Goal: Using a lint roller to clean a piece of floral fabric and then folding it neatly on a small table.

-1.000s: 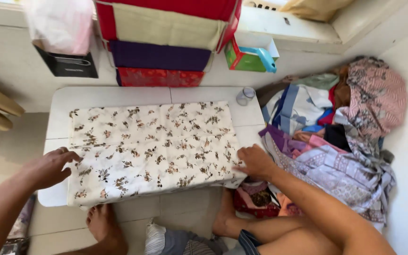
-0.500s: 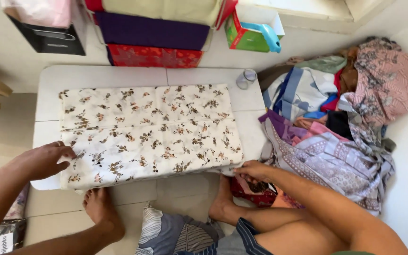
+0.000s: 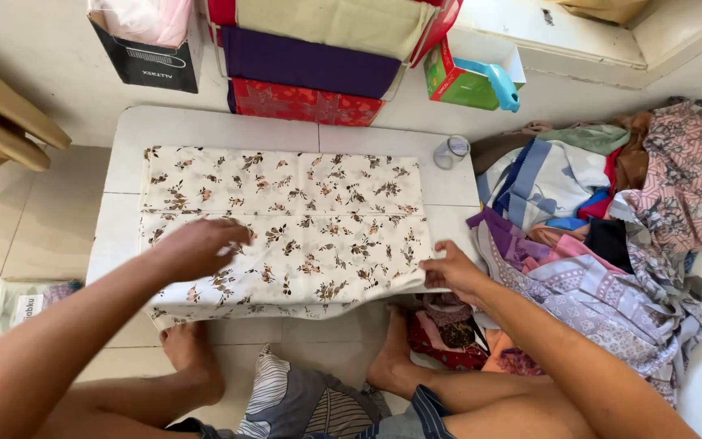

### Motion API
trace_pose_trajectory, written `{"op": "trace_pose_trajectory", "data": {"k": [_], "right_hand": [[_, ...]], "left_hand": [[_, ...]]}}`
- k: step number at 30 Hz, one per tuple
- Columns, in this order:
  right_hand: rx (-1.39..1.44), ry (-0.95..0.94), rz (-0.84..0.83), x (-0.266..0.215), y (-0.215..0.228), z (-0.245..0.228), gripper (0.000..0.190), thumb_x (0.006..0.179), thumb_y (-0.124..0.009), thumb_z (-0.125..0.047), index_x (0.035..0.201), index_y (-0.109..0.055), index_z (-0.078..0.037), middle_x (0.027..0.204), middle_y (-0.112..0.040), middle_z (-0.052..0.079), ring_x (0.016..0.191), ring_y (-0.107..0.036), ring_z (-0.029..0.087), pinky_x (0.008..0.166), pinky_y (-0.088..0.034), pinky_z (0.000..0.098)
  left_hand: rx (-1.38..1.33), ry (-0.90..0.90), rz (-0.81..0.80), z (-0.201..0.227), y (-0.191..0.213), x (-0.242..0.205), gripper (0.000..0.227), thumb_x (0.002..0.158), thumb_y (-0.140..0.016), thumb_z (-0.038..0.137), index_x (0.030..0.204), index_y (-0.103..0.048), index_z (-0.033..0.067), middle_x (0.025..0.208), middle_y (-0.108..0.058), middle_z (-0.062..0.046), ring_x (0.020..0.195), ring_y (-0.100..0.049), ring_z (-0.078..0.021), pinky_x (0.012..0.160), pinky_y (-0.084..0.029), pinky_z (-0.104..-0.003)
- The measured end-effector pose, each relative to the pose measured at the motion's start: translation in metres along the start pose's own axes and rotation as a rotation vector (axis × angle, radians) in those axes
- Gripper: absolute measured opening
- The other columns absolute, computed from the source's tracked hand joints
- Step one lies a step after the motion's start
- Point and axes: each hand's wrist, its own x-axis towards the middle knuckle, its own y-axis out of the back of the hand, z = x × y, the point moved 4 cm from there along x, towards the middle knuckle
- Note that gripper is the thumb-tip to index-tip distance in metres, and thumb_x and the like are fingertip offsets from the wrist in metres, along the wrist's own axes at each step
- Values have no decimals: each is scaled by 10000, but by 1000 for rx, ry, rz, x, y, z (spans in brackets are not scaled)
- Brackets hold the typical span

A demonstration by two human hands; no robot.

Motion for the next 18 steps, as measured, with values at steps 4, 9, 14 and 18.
{"op": "trace_pose_trajectory", "data": {"k": [4,9,14,18], "right_hand": [[-18,132,-122,-8,-16,-32,235,910,-698,-47,1131,-620,-34,756,-690,131,684,-720,226,727,-613,364],[-46,137,-197,-27,-30,-61,291,873,-602,5,1147,-694,40,986,-750,172,841,-767,256,826,-630,407],[-462,314,-168,-12,-26,-61,325,725,-872,-1,1034,-772,-20,896,-788,129,755,-712,166,715,-626,295],[-1015,407,-181,-39,-22,-82,153,764,-828,-133,916,-807,-141,805,-787,100,785,-759,258,716,-590,386]], "left_hand": [[-215,-165,-123,66,-6,22,393,938,-607,100,1330,-624,101,1161,-726,-151,1113,-714,-308,1002,-561,-480],[-353,-172,-235,117,-25,57,861,895,-764,310,1577,-289,85,1479,-453,-336,1392,-468,-489,1120,-426,-610],[-419,-152,-230,126,-71,108,1099,811,-831,383,1618,-137,108,1476,-447,-343,1411,-447,-475,1132,-403,-614],[-348,-291,-371,120,-98,123,735,855,-769,381,1480,-477,130,1380,-613,-178,1330,-562,-378,1078,-474,-531]]}}
